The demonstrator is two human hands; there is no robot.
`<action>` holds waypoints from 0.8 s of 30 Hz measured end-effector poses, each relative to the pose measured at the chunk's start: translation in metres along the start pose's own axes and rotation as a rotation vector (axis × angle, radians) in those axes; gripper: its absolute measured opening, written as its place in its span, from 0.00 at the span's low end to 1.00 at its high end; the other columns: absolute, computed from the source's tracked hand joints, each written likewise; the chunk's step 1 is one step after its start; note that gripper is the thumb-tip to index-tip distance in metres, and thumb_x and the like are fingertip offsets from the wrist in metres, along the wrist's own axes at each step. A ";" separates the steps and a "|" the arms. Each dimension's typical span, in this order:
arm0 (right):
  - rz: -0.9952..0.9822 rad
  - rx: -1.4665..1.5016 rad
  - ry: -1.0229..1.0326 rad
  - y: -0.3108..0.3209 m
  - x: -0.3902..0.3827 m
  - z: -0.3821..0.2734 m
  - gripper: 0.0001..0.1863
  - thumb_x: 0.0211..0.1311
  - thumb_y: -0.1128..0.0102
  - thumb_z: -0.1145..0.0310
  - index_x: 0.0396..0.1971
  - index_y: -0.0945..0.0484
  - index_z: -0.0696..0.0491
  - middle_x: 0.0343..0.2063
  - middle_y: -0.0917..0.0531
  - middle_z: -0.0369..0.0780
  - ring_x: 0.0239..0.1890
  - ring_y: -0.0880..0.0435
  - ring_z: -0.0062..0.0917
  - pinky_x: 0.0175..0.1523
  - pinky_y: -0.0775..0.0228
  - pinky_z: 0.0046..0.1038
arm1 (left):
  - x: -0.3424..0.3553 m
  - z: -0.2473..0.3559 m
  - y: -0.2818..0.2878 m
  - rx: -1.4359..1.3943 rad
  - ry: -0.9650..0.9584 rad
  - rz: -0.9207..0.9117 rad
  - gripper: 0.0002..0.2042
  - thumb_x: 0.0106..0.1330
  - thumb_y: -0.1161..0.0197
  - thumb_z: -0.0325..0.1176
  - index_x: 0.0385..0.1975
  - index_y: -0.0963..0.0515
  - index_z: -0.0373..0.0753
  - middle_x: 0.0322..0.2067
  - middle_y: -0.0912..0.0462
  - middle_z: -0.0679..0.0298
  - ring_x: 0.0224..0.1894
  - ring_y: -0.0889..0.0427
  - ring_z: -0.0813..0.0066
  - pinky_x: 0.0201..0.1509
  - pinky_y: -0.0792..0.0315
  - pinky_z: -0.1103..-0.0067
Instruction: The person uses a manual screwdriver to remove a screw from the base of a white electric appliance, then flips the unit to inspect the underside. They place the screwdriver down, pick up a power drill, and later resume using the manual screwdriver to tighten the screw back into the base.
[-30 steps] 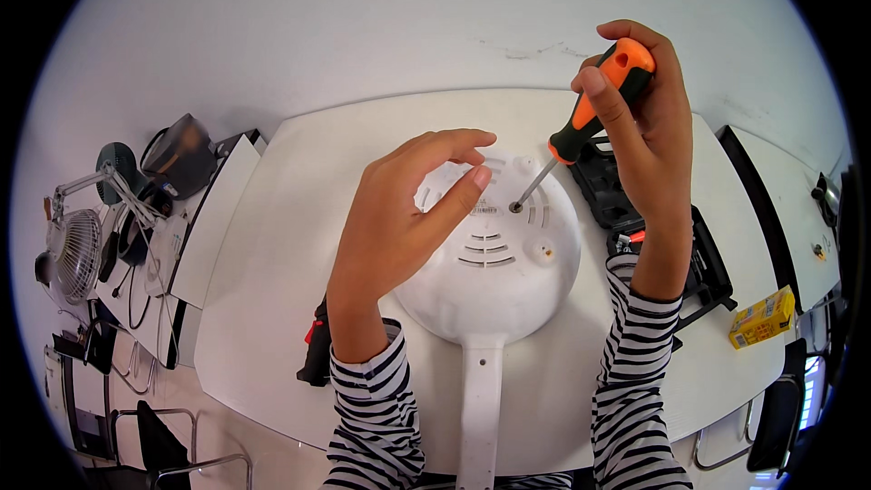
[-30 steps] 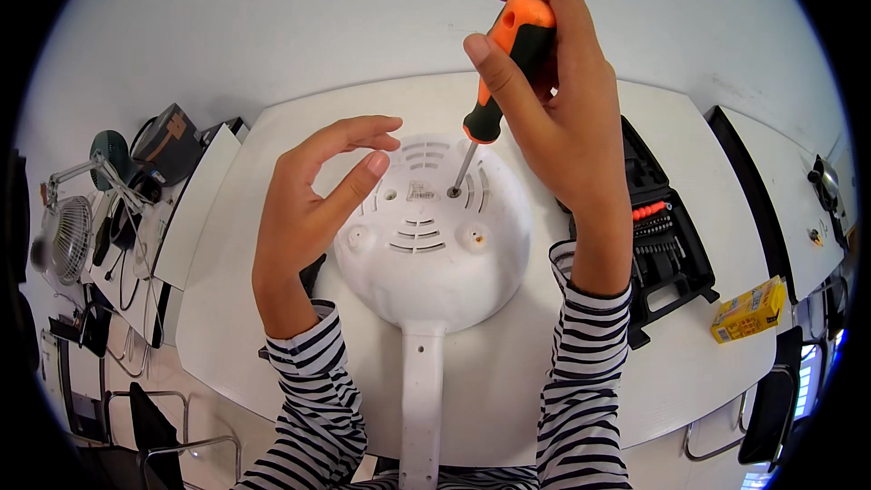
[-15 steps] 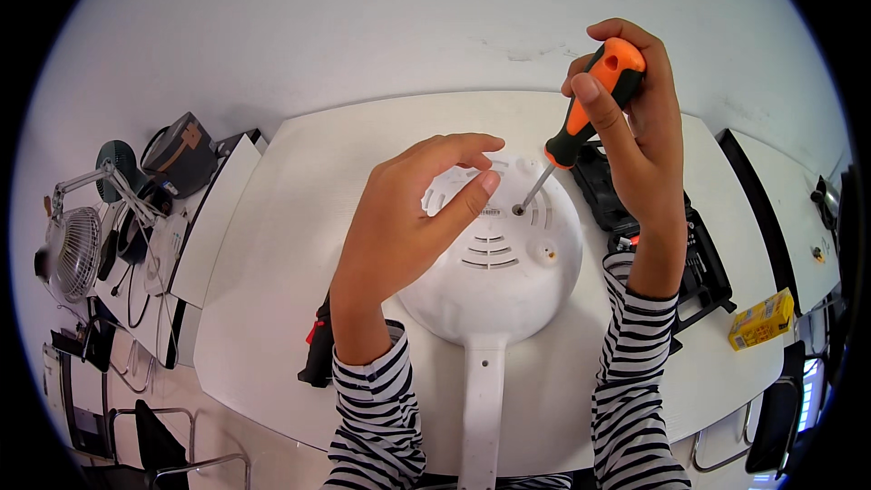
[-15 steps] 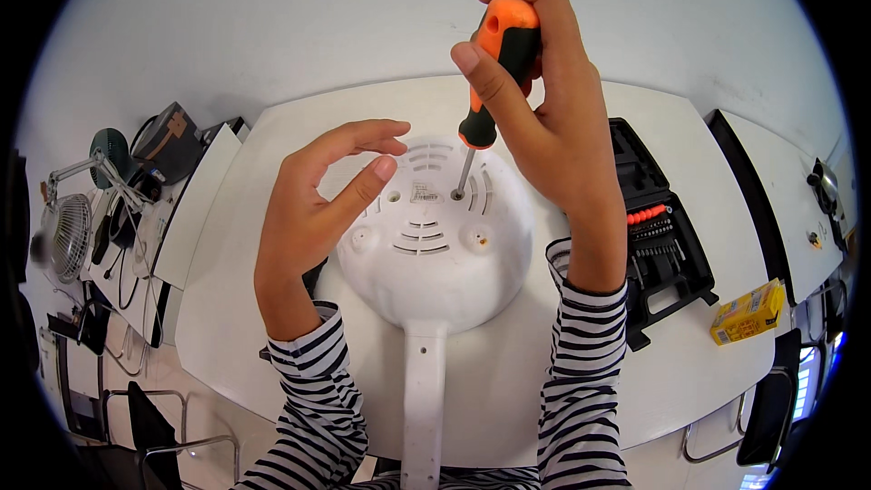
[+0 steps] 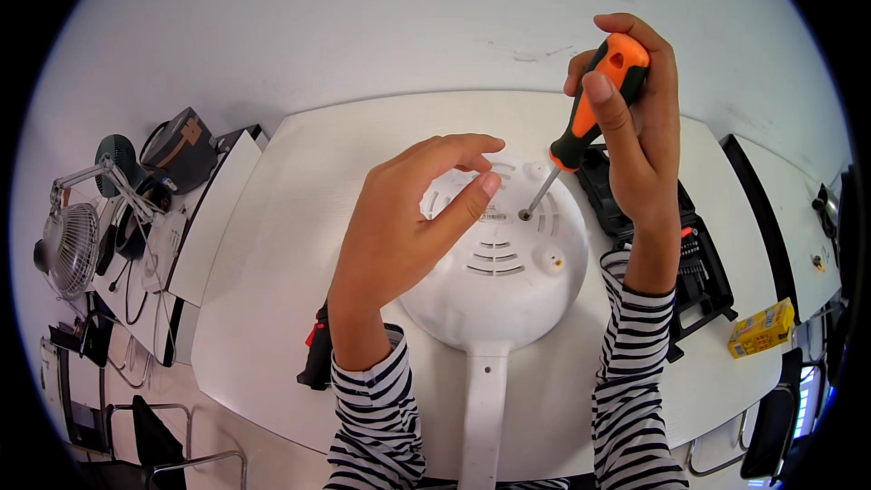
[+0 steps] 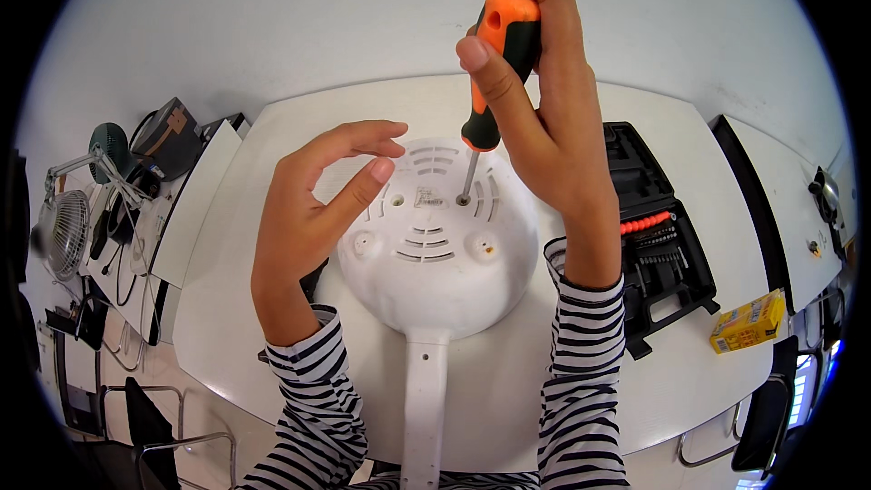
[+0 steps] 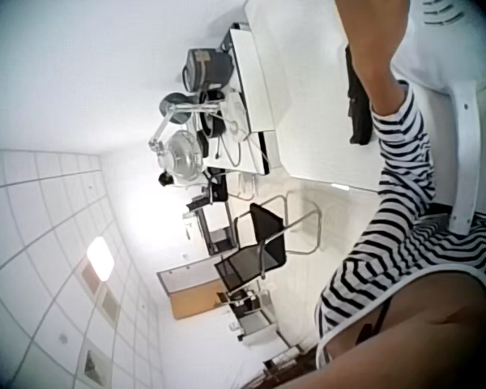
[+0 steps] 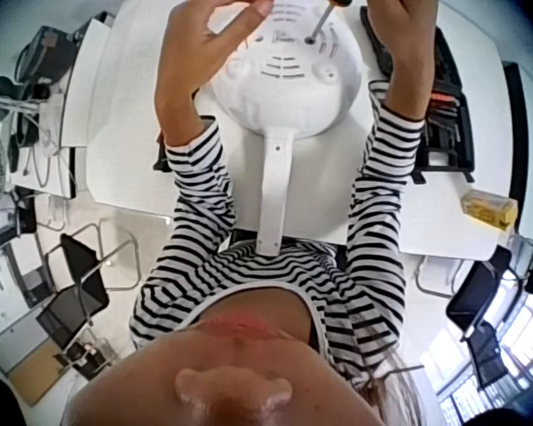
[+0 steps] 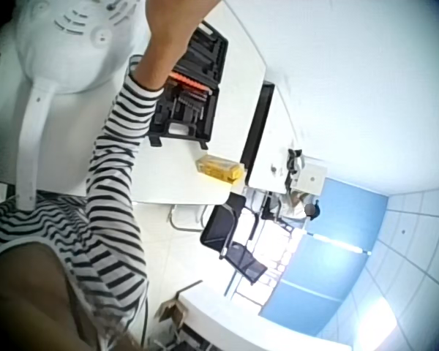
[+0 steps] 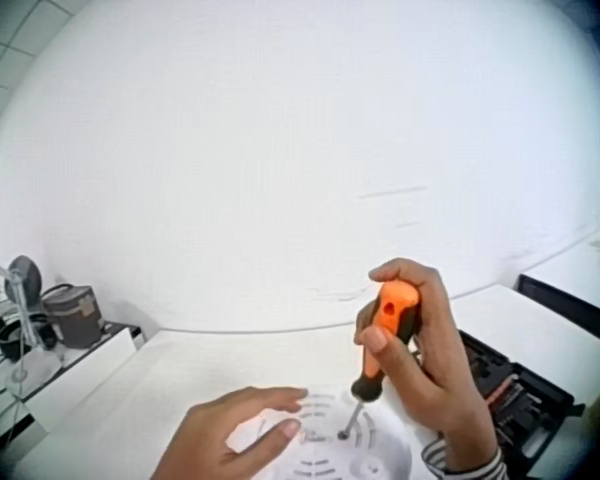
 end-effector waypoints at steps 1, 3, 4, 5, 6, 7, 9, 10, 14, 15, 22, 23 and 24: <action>0.006 -0.014 0.014 0.000 0.000 0.000 0.19 0.62 0.45 0.65 0.51 0.35 0.54 0.28 0.28 0.35 0.27 0.30 0.17 0.37 0.36 0.19 | 0.000 0.000 0.001 0.000 -0.002 0.007 0.13 0.61 0.41 0.33 0.42 0.23 0.32 0.34 0.18 0.58 0.41 0.20 0.72 0.50 0.31 0.76; 0.002 0.000 0.017 -0.001 0.000 0.001 0.19 0.62 0.45 0.65 0.51 0.35 0.54 0.29 0.27 0.35 0.27 0.30 0.17 0.37 0.36 0.19 | 0.000 0.000 0.003 -0.002 -0.007 0.022 0.13 0.61 0.41 0.33 0.42 0.23 0.32 0.34 0.18 0.58 0.41 0.20 0.71 0.50 0.31 0.76; 0.007 -0.015 0.025 -0.001 0.000 0.001 0.20 0.62 0.45 0.64 0.51 0.35 0.54 0.29 0.27 0.35 0.27 0.29 0.17 0.37 0.36 0.19 | 0.000 -0.001 0.003 -0.001 -0.007 0.023 0.13 0.61 0.41 0.33 0.42 0.23 0.32 0.34 0.18 0.58 0.41 0.20 0.71 0.50 0.31 0.76; 0.002 0.002 0.030 -0.002 0.000 0.001 0.20 0.62 0.45 0.64 0.51 0.35 0.54 0.29 0.27 0.35 0.27 0.29 0.17 0.37 0.36 0.19 | 0.000 -0.001 0.003 -0.002 -0.007 0.023 0.13 0.61 0.41 0.33 0.42 0.23 0.32 0.34 0.18 0.58 0.41 0.20 0.71 0.50 0.31 0.76; 0.001 0.004 0.038 -0.002 0.000 0.001 0.20 0.62 0.45 0.65 0.51 0.35 0.54 0.29 0.27 0.35 0.27 0.29 0.17 0.37 0.36 0.19 | 0.000 -0.001 0.003 -0.003 -0.007 0.024 0.13 0.61 0.41 0.33 0.42 0.23 0.32 0.34 0.18 0.58 0.41 0.20 0.71 0.50 0.31 0.76; 0.007 -0.005 0.049 -0.002 0.000 0.000 0.20 0.62 0.45 0.65 0.51 0.35 0.54 0.29 0.27 0.36 0.27 0.29 0.16 0.37 0.36 0.19 | 0.000 -0.001 0.003 -0.003 -0.006 0.024 0.13 0.61 0.41 0.33 0.42 0.23 0.32 0.34 0.18 0.58 0.41 0.20 0.71 0.50 0.31 0.76; -0.001 0.003 0.059 -0.004 0.000 0.001 0.20 0.62 0.46 0.65 0.51 0.35 0.55 0.29 0.27 0.35 0.27 0.29 0.16 0.37 0.36 0.19 | -0.001 -0.001 0.003 -0.004 -0.006 0.026 0.13 0.61 0.41 0.33 0.42 0.23 0.32 0.34 0.18 0.58 0.41 0.20 0.72 0.50 0.31 0.76; 0.003 -0.011 0.068 -0.004 0.000 0.000 0.19 0.62 0.46 0.65 0.51 0.35 0.55 0.29 0.26 0.35 0.27 0.29 0.16 0.37 0.35 0.19 | -0.001 0.000 0.003 -0.006 -0.008 0.026 0.13 0.61 0.41 0.33 0.42 0.23 0.32 0.34 0.18 0.58 0.41 0.20 0.72 0.50 0.31 0.76; -0.002 -0.004 0.067 -0.005 0.000 0.001 0.20 0.62 0.45 0.65 0.51 0.35 0.55 0.29 0.26 0.35 0.28 0.29 0.16 0.37 0.36 0.19 | -0.001 -0.001 0.003 -0.016 -0.003 0.021 0.13 0.61 0.41 0.33 0.42 0.23 0.32 0.34 0.18 0.58 0.41 0.20 0.72 0.50 0.31 0.76; 0.000 -0.005 0.066 -0.004 0.000 0.001 0.20 0.62 0.45 0.64 0.51 0.35 0.55 0.30 0.26 0.35 0.28 0.29 0.16 0.37 0.36 0.19 | -0.001 -0.001 0.003 -0.019 -0.002 0.020 0.13 0.61 0.41 0.33 0.42 0.23 0.32 0.34 0.18 0.58 0.40 0.20 0.72 0.50 0.31 0.76; -0.011 -0.101 0.069 -0.001 0.002 -0.001 0.22 0.65 0.51 0.58 0.53 0.37 0.56 0.25 0.25 0.38 0.30 0.27 0.18 0.36 0.35 0.20 | -0.001 -0.001 0.003 -0.025 0.009 0.011 0.13 0.61 0.42 0.33 0.42 0.23 0.31 0.33 0.18 0.58 0.40 0.20 0.72 0.49 0.30 0.77; -0.012 -0.081 0.066 -0.002 0.002 0.000 0.22 0.65 0.51 0.58 0.53 0.37 0.56 0.25 0.25 0.38 0.30 0.27 0.18 0.36 0.36 0.20 | -0.001 -0.001 0.002 -0.023 0.014 0.005 0.13 0.61 0.42 0.33 0.42 0.23 0.31 0.33 0.18 0.58 0.40 0.20 0.72 0.48 0.30 0.77; -0.013 -0.068 0.064 -0.002 0.002 0.001 0.22 0.65 0.51 0.58 0.53 0.37 0.56 0.25 0.25 0.38 0.30 0.27 0.18 0.36 0.36 0.20 | 0.000 -0.001 0.002 -0.021 0.019 0.000 0.13 0.61 0.42 0.33 0.42 0.23 0.31 0.33 0.18 0.58 0.40 0.20 0.72 0.48 0.30 0.77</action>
Point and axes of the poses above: each hand's wrist, its own x-axis towards the middle knuckle, its own y-axis out of the back of the hand, z = x × y, the point moved 9 cm from there along x, towards the middle knuckle
